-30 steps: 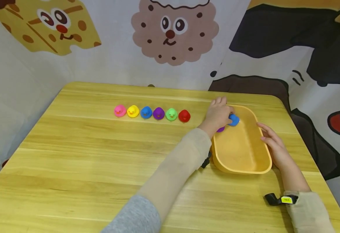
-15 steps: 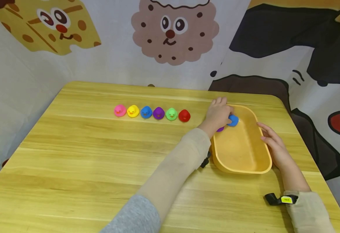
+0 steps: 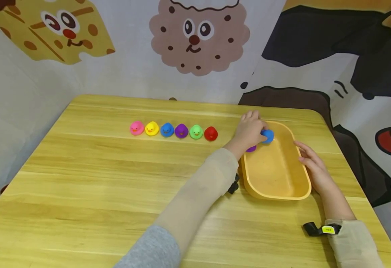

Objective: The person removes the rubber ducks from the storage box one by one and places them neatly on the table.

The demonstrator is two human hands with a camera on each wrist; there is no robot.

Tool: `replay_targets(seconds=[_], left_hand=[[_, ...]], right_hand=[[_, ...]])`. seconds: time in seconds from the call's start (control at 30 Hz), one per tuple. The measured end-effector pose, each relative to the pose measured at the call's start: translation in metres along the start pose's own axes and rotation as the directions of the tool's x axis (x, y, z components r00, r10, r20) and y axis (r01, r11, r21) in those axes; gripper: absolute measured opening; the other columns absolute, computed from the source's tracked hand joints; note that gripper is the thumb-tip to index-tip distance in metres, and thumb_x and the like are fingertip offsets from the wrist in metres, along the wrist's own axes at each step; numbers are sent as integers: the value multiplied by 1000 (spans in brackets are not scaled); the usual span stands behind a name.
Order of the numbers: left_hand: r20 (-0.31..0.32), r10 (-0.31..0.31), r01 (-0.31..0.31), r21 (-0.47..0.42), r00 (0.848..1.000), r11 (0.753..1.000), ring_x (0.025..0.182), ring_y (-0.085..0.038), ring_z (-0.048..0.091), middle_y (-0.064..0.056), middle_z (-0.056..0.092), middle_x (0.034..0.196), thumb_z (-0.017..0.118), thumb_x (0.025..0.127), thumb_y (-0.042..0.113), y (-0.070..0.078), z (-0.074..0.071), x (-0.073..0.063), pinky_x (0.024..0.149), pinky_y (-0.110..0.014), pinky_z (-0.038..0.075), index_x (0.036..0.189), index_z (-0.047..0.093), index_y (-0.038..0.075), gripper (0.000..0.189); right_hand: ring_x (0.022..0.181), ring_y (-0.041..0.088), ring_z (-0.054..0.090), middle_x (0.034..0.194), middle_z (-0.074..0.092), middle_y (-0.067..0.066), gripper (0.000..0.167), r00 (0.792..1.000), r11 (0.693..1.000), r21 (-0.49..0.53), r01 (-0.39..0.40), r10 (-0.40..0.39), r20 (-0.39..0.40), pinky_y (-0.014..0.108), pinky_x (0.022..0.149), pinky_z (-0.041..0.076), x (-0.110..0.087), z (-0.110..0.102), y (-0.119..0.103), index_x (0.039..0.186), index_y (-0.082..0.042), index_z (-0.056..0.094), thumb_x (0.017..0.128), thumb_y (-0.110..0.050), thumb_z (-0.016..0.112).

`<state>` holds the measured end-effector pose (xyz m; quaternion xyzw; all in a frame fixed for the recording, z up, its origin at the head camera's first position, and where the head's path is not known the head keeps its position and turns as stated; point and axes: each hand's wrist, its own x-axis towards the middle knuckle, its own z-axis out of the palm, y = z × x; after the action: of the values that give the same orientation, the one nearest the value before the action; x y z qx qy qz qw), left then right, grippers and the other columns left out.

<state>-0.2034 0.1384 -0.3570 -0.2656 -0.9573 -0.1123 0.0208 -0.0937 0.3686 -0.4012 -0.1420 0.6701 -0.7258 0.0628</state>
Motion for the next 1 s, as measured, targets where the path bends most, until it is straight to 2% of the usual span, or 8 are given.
replay_targets(seconds=[0.2,0.47,0.63,0.87,1.0], left_hand=[[-28,20,-21,-28,999,999,115,-11,30,8,41,126,64,86,53,-2,-1,0,95,-24,23,117,67,39,35],[-83,49,-57,-88,995,994,112,-11,36,9,47,120,66,84,52,-5,-8,-4,98,-24,25,115,69,33,36],[-110,60,-74,-131,992,989,114,-12,39,7,51,123,67,83,52,-6,-14,-8,98,-24,27,115,69,31,38],[-185,68,-104,-189,980,977,114,-11,41,9,55,118,69,82,49,-7,-19,-15,97,-22,29,110,70,28,34],[-207,82,-128,-220,975,967,114,-11,43,10,56,117,70,83,45,-7,-24,-20,100,-23,28,110,71,26,33]], right_hand=[[113,11,53,138,44,0,48,1000,1000,-26,-7,7,-4,24,83,50,0,0,0,149,-8,31,102,-2,32],[115,11,52,139,43,0,48,1000,999,-36,-8,8,-8,23,84,49,1,0,-1,149,-9,32,102,-2,32],[116,9,50,140,42,-1,47,1000,999,-47,-10,10,-10,22,84,48,0,1,-1,149,-9,32,102,-3,32],[114,10,53,139,43,-1,47,1000,999,-35,-18,18,-4,23,83,49,0,1,-1,149,-11,33,102,-4,32],[113,11,53,138,44,0,47,1000,1000,-27,-10,10,0,24,83,50,0,0,0,149,-10,33,102,-3,32]])
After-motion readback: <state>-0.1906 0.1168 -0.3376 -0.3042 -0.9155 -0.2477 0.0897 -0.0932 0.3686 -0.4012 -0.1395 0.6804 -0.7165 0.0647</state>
